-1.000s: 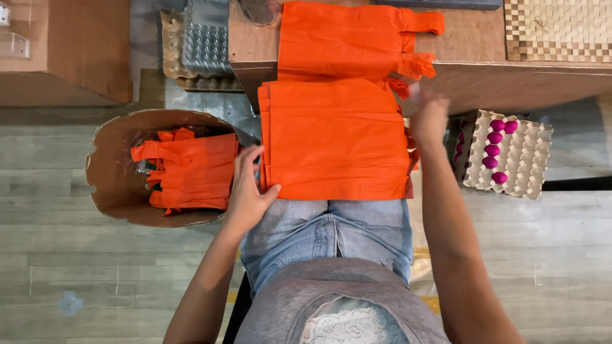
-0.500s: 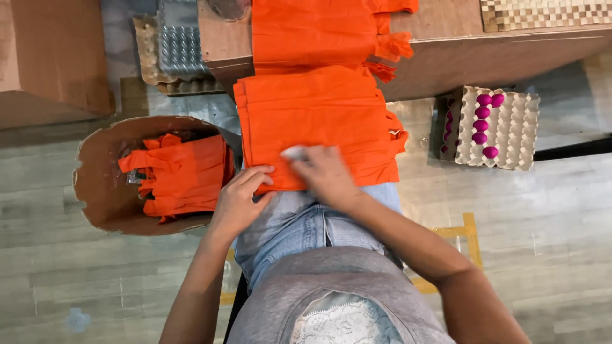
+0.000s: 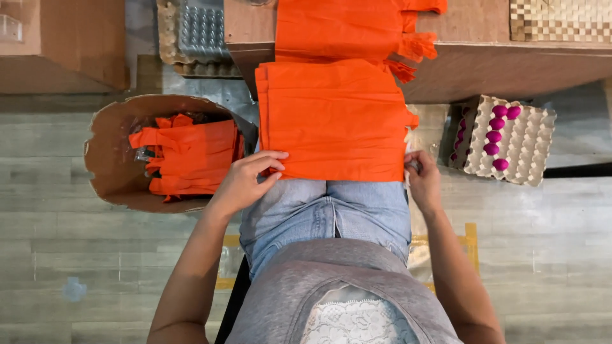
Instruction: Folding orange shopping bags and placing them into a cardboard box at a workbench.
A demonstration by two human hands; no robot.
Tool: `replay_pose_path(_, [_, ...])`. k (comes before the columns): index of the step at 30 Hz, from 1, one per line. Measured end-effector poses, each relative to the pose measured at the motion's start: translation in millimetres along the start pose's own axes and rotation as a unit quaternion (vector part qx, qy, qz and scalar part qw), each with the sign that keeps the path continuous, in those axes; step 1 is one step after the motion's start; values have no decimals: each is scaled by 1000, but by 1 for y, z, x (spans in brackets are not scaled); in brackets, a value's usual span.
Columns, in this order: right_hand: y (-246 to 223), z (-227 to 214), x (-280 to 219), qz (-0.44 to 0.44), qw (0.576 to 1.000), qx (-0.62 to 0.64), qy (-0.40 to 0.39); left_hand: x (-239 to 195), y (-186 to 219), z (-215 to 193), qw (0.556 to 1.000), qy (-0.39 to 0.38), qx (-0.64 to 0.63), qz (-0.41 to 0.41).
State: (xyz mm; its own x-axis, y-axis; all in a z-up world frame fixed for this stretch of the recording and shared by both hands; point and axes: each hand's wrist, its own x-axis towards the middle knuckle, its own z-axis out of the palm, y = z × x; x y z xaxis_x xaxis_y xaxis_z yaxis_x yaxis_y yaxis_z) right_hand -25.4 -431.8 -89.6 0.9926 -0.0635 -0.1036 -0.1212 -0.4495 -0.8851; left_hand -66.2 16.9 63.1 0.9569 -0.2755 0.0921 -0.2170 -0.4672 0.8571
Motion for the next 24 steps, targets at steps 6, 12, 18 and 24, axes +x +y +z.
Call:
replay_pose_path(6, [4,-37,-22,76,985,-48,148,1,-9,1,1000,12,-10,-9])
replay_pose_path(12, [-160,-26,-46,-57,990,-48,116,6,3,0,1000,7,11,-10])
replay_pose_path(18, [-136,37,-36,-397,864,-305,-54,11,0,0,998,-10,64,-9])
replay_pose_path(24, [-135,46,-13,-342,906,-225,-103,10,3,-15,999,-23,30,6])
